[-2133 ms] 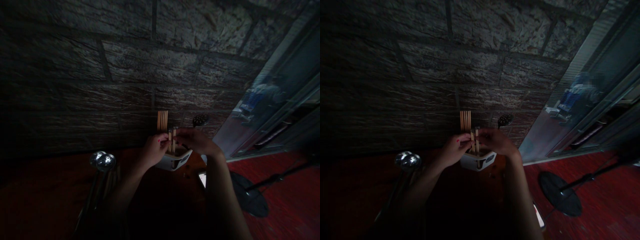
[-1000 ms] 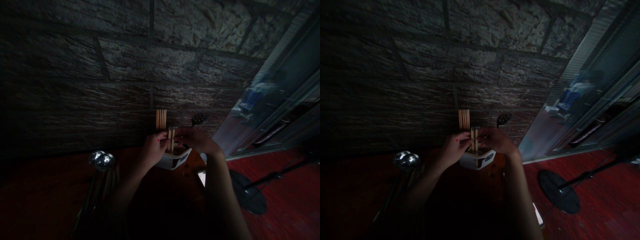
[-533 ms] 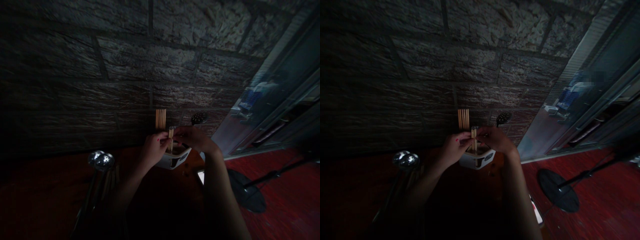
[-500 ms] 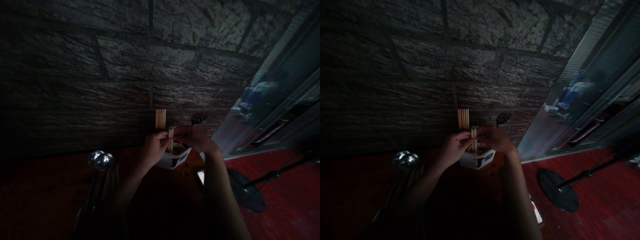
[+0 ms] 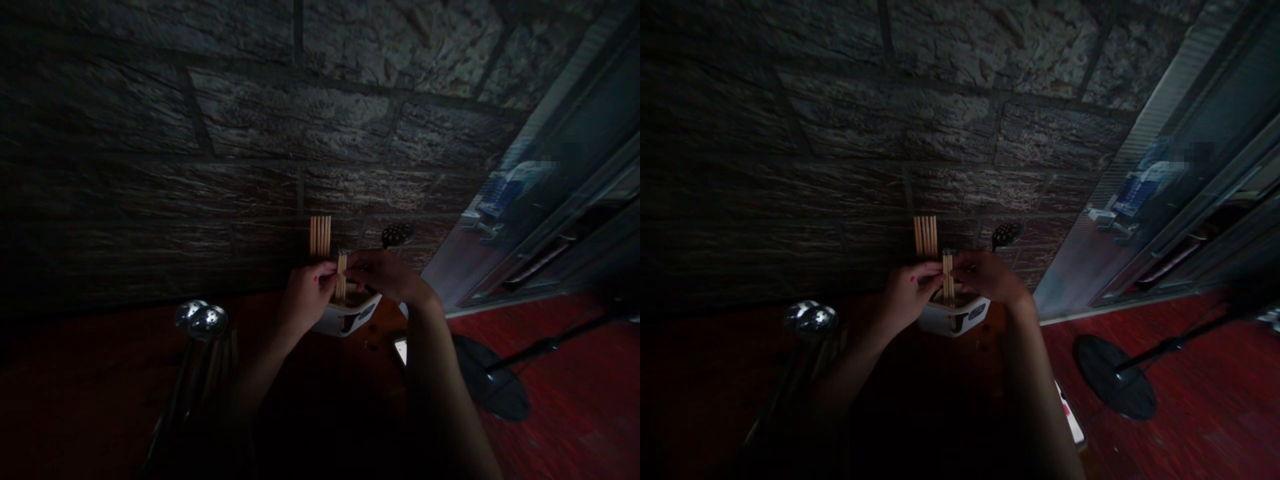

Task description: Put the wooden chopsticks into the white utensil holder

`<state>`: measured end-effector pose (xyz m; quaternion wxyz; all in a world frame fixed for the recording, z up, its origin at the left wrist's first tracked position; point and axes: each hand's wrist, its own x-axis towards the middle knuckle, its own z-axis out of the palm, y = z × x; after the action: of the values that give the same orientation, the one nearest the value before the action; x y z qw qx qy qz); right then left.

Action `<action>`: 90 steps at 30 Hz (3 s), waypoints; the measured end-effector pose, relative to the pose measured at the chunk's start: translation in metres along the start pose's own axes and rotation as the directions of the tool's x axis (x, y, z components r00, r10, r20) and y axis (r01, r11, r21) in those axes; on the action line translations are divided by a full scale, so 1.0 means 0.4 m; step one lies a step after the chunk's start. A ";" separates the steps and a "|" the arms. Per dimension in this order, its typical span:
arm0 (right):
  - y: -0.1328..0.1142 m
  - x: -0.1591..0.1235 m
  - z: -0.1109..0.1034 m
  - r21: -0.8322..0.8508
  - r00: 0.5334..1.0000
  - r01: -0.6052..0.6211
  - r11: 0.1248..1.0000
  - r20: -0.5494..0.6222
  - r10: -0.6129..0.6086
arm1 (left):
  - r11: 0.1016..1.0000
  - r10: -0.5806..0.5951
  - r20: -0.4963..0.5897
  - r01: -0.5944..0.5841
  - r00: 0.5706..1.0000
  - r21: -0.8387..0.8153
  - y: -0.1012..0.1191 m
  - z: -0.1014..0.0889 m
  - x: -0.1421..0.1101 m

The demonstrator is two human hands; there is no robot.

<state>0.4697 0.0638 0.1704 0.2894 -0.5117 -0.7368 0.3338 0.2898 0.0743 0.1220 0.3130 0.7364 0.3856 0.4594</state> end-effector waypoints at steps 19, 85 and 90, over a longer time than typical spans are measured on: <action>0.006 -0.005 -0.006 0.018 0.999 -0.016 1.000 0.044 0.015 | 0.997 0.055 -0.014 -0.054 0.998 0.062 -0.009 0.009 -0.001; 0.000 -0.012 -0.008 -0.012 0.997 -0.064 0.998 0.049 0.065 | 0.991 0.049 0.023 -0.052 0.999 0.123 -0.007 0.015 -0.007; 0.003 -0.009 -0.005 0.007 0.998 -0.058 0.998 0.038 0.058 | 0.992 0.046 0.008 -0.046 0.999 0.119 -0.005 0.014 -0.007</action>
<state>0.4728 0.0611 0.1703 0.2676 -0.5253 -0.7256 0.3549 0.2937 0.0724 0.1171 0.2588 0.7637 0.3944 0.4407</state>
